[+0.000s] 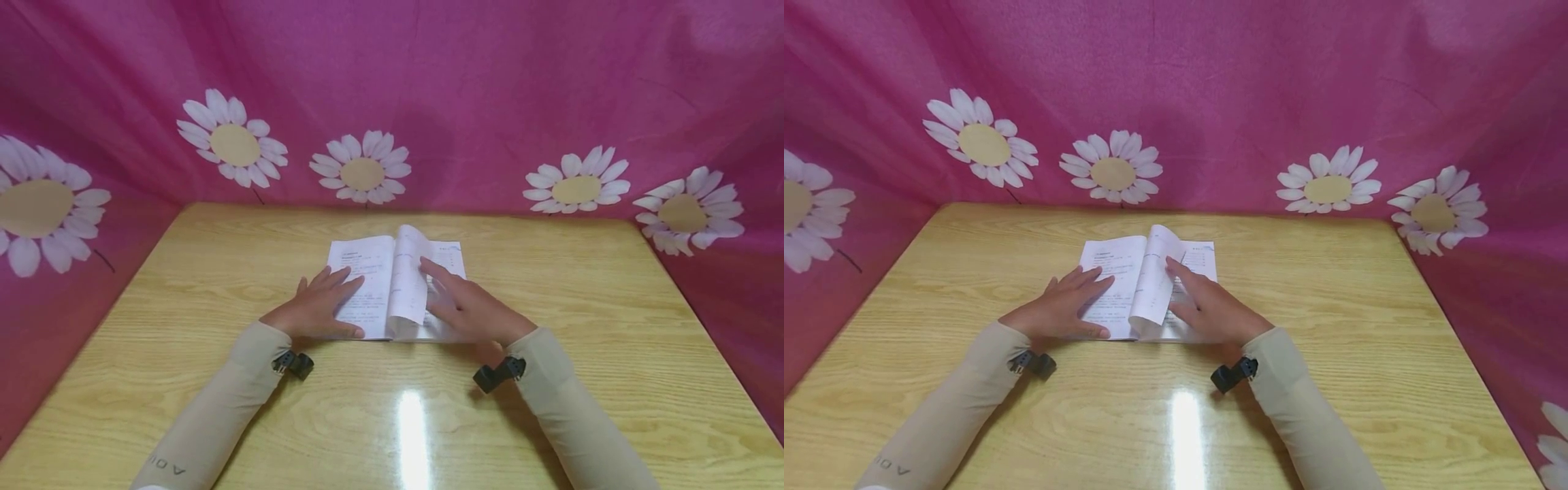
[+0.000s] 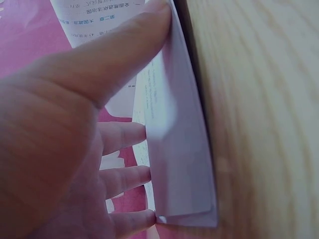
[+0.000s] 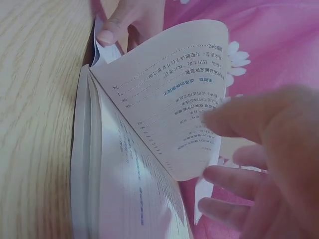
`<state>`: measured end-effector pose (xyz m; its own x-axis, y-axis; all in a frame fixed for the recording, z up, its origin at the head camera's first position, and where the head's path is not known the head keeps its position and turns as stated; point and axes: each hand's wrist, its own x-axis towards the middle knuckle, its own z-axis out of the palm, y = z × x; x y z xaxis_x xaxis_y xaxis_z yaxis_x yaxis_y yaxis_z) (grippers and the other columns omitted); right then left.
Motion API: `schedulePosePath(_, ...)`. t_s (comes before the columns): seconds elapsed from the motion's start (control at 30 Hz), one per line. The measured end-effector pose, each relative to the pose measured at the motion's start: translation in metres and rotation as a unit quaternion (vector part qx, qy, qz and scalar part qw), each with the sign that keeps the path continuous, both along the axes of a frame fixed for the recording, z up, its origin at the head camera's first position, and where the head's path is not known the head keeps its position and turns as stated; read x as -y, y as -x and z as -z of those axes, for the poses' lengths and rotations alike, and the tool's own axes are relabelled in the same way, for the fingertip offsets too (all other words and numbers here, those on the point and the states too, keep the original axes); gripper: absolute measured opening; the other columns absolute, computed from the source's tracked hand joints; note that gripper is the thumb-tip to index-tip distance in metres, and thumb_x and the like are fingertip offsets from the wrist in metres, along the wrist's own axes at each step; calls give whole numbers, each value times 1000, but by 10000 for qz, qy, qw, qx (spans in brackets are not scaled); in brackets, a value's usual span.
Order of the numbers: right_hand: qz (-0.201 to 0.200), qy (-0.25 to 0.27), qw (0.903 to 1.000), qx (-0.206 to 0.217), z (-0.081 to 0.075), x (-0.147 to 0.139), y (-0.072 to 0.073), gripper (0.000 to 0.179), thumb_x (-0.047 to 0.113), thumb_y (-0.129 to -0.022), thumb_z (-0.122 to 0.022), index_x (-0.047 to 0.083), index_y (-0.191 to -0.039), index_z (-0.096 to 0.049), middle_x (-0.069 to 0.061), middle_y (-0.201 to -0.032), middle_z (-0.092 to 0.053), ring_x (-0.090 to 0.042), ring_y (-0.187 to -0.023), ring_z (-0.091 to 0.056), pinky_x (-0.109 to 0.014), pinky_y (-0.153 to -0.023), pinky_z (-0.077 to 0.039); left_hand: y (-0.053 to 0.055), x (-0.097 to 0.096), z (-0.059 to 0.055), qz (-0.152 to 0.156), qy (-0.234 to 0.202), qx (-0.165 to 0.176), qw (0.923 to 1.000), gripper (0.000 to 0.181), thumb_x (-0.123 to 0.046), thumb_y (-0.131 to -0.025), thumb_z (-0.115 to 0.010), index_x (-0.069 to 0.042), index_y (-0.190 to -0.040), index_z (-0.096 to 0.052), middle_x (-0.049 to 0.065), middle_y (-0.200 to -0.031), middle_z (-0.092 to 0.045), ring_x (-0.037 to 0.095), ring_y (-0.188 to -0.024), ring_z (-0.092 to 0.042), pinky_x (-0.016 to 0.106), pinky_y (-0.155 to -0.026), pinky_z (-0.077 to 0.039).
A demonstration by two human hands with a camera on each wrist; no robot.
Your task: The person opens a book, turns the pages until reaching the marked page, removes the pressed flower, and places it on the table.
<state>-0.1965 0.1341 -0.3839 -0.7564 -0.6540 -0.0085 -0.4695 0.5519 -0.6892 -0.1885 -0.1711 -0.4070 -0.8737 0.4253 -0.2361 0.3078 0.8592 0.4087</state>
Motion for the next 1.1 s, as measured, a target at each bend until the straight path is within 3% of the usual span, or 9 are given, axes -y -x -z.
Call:
schedulePosePath(0.13,402,122,9990,-173,-1,-2,1,61,33,-101,-50,26,-155,-22,3,-152,-38,-19,-142,-28,-48,-113,-28,0,1,0,-2,-41,26,10000,101,-66,-75,-69,-27,-155,-20,5,-162,-8,36,-147,4,66,-110,4)
schedulePosePath(0.27,506,408,9972,-373,-2,-1,1,59,29,-100,-53,19,-153,-28,-1,-148,-44,-20,-141,-31,-47,-112,-29,1,2,0,35,-60,-34,10000,102,-66,-75,-69,-27,-155,-21,5,-162,-8,36,-147,3,66,-110,3)
schedulePosePath(0.43,983,717,9906,-621,-3,2,1,61,31,-97,-59,14,-150,-33,-7,-149,-42,-23,-138,-36,-47,-111,-30,1,2,2,-75,-158,39,9998,104,-67,-71,-71,-29,-155,-21,8,-162,-4,33,-147,1,63,-112,4)
schedulePosePath(0.67,1576,1107,9800,-494,-4,5,1,69,35,-92,-65,12,-149,-32,-8,-151,-33,-28,-133,-42,-48,-103,-41,0,2,2,-243,-336,119,9991,104,-63,-71,-74,-31,-154,-22,10,-162,1,30,-148,1,59,-113,5)
schedulePosePath(0.87,1594,1654,9702,-774,-1,6,4,46,13,-98,-54,2,-141,-41,-17,-142,-46,-32,-124,-54,-45,-99,-46,-1,2,0,-266,-314,131,9991,103,-63,-71,-74,-30,-154,-22,11,-162,0,30,-148,1,59,-113,5)
schedulePosePath(1.0,1641,1931,9625,-969,0,6,5,45,1,-93,-60,-1,-136,-46,-19,-137,-51,-32,-118,-59,-43,-97,-48,-1,2,0,-255,-268,134,9992,104,-65,-71,-73,-30,-154,-22,11,-162,0,30,-148,0,59,-113,5)
schedulePosePath(1.1,1917,1968,9563,-999,-1,7,5,47,3,-89,-67,1,-133,-50,-16,-134,-54,-29,-114,-61,-41,-95,-49,-1,2,0,-236,-218,133,9994,105,-67,-70,-72,-31,-154,-21,10,-162,-1,30,-148,0,59,-113,5)
